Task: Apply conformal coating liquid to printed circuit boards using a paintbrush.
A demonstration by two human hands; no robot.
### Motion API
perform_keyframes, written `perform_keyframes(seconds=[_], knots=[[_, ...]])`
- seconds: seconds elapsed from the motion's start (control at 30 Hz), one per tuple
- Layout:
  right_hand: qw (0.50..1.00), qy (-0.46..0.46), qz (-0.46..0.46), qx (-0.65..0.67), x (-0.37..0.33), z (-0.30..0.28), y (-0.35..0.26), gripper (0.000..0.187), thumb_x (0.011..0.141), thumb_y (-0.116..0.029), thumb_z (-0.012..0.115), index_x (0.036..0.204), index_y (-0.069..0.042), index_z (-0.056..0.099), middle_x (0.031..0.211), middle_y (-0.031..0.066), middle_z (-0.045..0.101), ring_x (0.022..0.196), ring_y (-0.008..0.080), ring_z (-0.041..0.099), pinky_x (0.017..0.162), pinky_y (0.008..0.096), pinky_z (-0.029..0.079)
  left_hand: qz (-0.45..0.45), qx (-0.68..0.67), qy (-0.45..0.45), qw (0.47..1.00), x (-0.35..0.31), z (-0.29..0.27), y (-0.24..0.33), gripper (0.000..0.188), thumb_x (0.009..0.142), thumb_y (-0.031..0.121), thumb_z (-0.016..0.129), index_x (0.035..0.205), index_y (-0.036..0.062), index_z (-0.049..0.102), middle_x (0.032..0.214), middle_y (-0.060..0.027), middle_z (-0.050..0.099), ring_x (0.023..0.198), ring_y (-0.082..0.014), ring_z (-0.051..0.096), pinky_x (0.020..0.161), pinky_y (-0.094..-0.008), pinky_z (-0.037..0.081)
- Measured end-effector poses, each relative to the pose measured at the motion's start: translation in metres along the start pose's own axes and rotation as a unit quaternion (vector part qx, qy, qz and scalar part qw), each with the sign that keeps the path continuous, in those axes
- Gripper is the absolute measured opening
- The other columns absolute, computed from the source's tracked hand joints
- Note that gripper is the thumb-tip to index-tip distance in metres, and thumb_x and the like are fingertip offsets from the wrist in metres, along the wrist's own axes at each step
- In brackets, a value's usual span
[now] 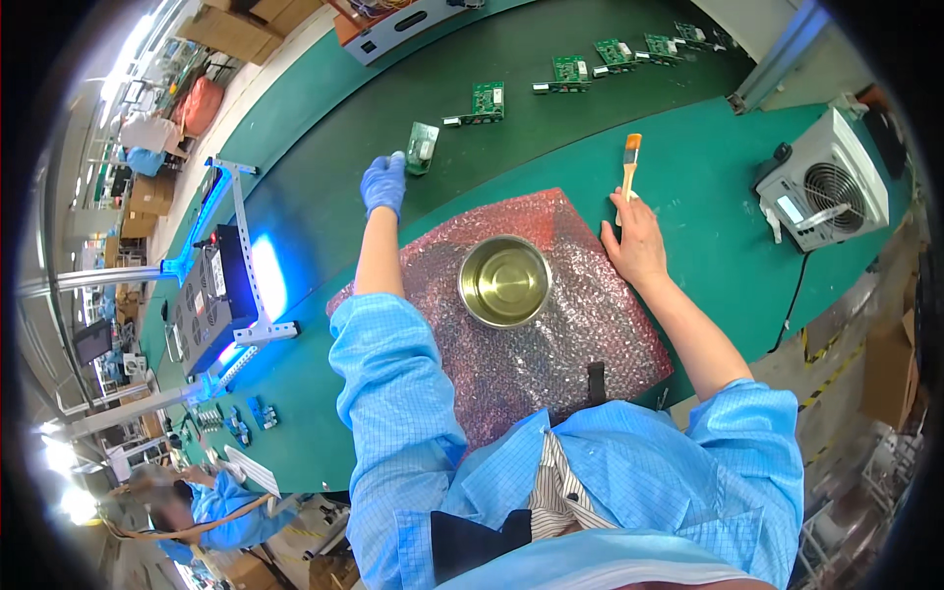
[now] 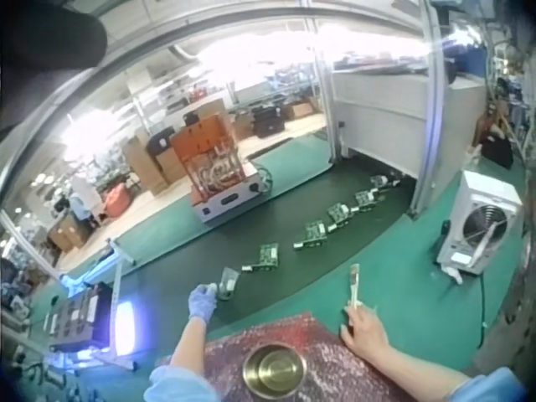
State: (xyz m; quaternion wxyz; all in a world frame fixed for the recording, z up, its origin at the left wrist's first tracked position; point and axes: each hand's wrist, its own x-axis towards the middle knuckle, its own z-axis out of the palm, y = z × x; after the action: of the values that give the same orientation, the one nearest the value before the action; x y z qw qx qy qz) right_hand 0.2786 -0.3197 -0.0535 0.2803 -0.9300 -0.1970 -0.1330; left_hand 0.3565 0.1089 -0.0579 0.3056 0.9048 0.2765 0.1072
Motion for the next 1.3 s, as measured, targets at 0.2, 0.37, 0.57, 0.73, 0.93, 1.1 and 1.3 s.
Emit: perform_keyframes(seconds=[0.2, 0.37, 0.57, 0.73, 0.93, 1.1, 1.3], knots=[[0.999, 0.018, -0.027, -0.024, -0.002, 0.003, 0.001, 0.045, 0.078, -0.015, 0.061, 0.117, 0.001, 0.047, 0.113, 0.0199, 0.054, 0.109, 0.0351, 0.049, 0.097, 0.0429, 0.038, -0.051, 0.145, -0.001, 0.988, -0.024, -0.024, 0.017, 0.053, 0.077, 0.055, 0.057, 0.095, 0.0058, 0.065, 0.093, -0.0189, 0.065, 0.090, -0.0348, 0.062, 0.080, -0.0409, 0.047], [1.000, 0.014, -0.007, -0.009, -0.004, 0.003, 0.003, 0.045, 0.079, -0.017, 0.060, 0.118, 0.000, 0.047, 0.112, 0.0199, 0.054, 0.110, 0.0349, 0.049, 0.098, 0.0424, 0.038, -0.030, 0.217, -0.008, 0.976, -0.036, -0.009, 0.039, 0.042, 0.077, 0.031, 0.052, 0.106, 0.0014, 0.060, 0.099, -0.0220, 0.063, 0.096, -0.0375, 0.060, 0.085, -0.0430, 0.047], [0.999, 0.039, 0.000, 0.013, -0.005, 0.001, 0.003, 0.043, 0.078, -0.014, 0.061, 0.117, -0.003, 0.048, 0.108, 0.0177, 0.056, 0.105, 0.0331, 0.053, 0.092, 0.0423, 0.040, -0.149, -0.304, 0.001, 0.941, -0.073, -0.040, -0.013, 0.014, 0.080, 0.013, 0.056, 0.086, 0.0001, 0.057, 0.088, -0.0191, 0.062, 0.078, -0.0321, 0.063, 0.069, -0.0445, 0.054], [0.983, 0.131, -0.088, 0.091, -0.013, -0.009, -0.006, 0.035, 0.074, -0.007, 0.065, 0.108, -0.008, 0.055, 0.099, 0.0113, 0.062, 0.095, 0.0297, 0.058, 0.085, 0.0404, 0.043, -0.179, -0.589, -0.037, 0.787, -0.154, -0.102, -0.070, 0.006, 0.082, 0.005, 0.060, 0.079, 0.0031, 0.056, 0.084, -0.0115, 0.062, 0.075, -0.0262, 0.064, 0.063, -0.0367, 0.058], [0.954, 0.107, -0.113, 0.256, -0.043, -0.022, -0.056, 0.015, 0.082, -0.009, 0.063, 0.095, -0.005, 0.058, 0.073, 0.0072, 0.062, 0.062, 0.0201, 0.061, 0.055, 0.0300, 0.048, -0.181, -0.640, -0.004, 0.747, -0.268, -0.142, -0.117, 0.004, 0.084, 0.005, 0.060, 0.082, 0.0020, 0.057, 0.087, -0.0110, 0.063, 0.083, -0.0234, 0.063, 0.069, -0.0353, 0.057], [0.904, 0.038, -0.001, 0.426, -0.045, -0.025, -0.093, 0.011, 0.089, -0.012, 0.055, 0.093, -0.002, 0.057, 0.064, 0.0025, 0.058, 0.057, 0.0079, 0.054, 0.051, 0.0237, 0.044, -0.243, -0.663, -0.022, 0.708, -0.318, -0.125, -0.103, 0.007, 0.084, 0.007, 0.061, 0.087, 0.0024, 0.057, 0.089, -0.0129, 0.062, 0.080, -0.0229, 0.064, 0.065, -0.0340, 0.058], [0.878, -0.079, 0.112, 0.459, -0.035, -0.012, -0.104, 0.022, 0.093, -0.023, 0.049, 0.090, -0.002, 0.057, 0.061, 0.0010, 0.056, 0.051, 0.0055, 0.050, 0.046, 0.0205, 0.040, -0.228, -0.670, -0.047, 0.705, -0.348, -0.097, -0.077, 0.015, 0.083, 0.006, 0.064, 0.094, 0.0038, 0.055, 0.087, -0.0124, 0.061, 0.076, -0.0240, 0.064, 0.063, -0.0333, 0.059]])
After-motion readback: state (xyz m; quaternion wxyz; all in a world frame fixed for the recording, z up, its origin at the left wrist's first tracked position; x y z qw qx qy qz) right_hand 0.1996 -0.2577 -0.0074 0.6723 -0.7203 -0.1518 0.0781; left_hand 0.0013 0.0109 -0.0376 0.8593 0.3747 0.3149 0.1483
